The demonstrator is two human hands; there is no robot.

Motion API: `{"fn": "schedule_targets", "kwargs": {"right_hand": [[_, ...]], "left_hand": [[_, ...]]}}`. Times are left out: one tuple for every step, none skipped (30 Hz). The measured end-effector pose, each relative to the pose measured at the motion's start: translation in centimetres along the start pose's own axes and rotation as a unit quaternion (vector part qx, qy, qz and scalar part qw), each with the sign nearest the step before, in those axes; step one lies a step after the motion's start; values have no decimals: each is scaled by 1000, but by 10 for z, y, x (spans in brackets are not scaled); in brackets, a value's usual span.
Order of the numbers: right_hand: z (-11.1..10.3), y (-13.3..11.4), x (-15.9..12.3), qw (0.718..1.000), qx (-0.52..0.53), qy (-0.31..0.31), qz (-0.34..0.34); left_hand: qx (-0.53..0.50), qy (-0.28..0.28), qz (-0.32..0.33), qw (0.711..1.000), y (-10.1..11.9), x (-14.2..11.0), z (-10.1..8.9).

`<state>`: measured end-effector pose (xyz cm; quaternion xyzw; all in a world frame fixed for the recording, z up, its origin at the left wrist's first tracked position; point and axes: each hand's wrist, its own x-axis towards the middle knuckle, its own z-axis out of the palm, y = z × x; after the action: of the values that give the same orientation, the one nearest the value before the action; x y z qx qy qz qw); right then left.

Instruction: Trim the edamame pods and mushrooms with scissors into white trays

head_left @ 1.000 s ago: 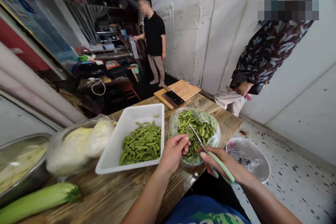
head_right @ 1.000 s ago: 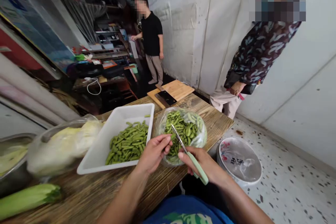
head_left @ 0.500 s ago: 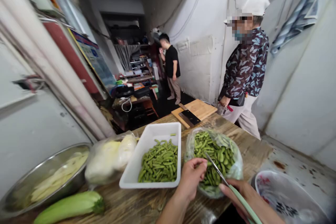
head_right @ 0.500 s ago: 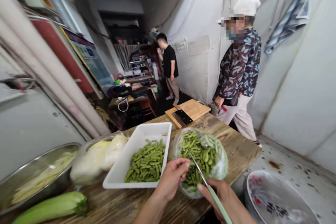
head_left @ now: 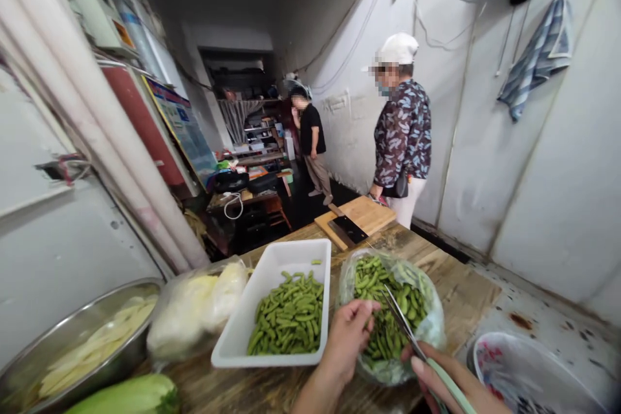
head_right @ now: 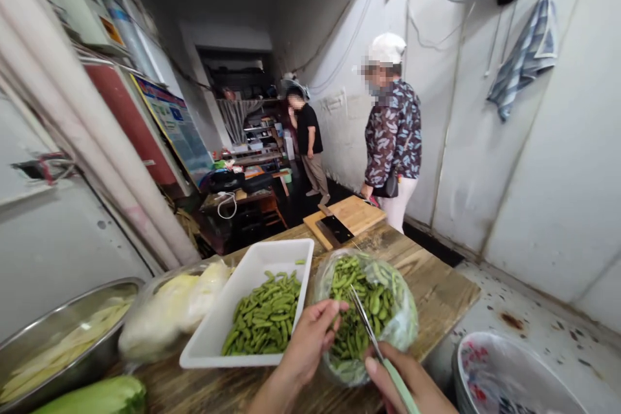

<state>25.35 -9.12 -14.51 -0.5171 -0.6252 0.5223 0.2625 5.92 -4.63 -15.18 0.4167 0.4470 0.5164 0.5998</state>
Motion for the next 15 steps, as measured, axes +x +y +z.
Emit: {"fn": "schedule_targets", "kwargs": {"right_hand": [[-2,-6,-2,1000,-24,-18,-9],[-5,-11,-3,998,-46,-29,-29],[-8,-17,-3,997,-61,-26,-49],[-11,-21,-3,995,-69,-26,-61],[-14,-25,-3,994,-76,-34,-68],[-16,-28,-2,993,-82,-41,-72],[-17,-31,-2,992,-88,-49,-73],[-18,-33,-2,991,-94,-55,-75],[-19,-35,-3,990,-101,-60,-77],[-19,-37,-3,989,-108,-63,-80],[-19,-38,-3,988,-115,-66,-84],[-19,-38,-3,986,-122,-68,-89],[-20,-39,-3,985,-130,-69,-95],[-20,-39,-3,982,-140,-69,-103],[-21,-38,-2,980,-151,-67,-112]], "left_hand": [[24,3,13,1000,2,-2,0],[47,3,27,998,5,-4,-1],[73,-5,37,997,7,-6,-2],[99,-15,45,994,9,-8,-3],[123,-25,51,991,10,-9,-4],[142,-37,55,988,11,-10,-5],[159,-47,58,984,11,-11,-7],[173,-56,59,982,11,-12,-8],[185,-63,60,979,11,-13,-10],[198,-69,60,976,11,-13,-10],[211,-70,61,973,12,-14,-11],[223,-71,64,970,13,-15,-12],[234,-71,69,967,15,-15,-13],[244,-72,74,964,17,-15,-13],[252,-78,80,961,20,-15,-14]]}}
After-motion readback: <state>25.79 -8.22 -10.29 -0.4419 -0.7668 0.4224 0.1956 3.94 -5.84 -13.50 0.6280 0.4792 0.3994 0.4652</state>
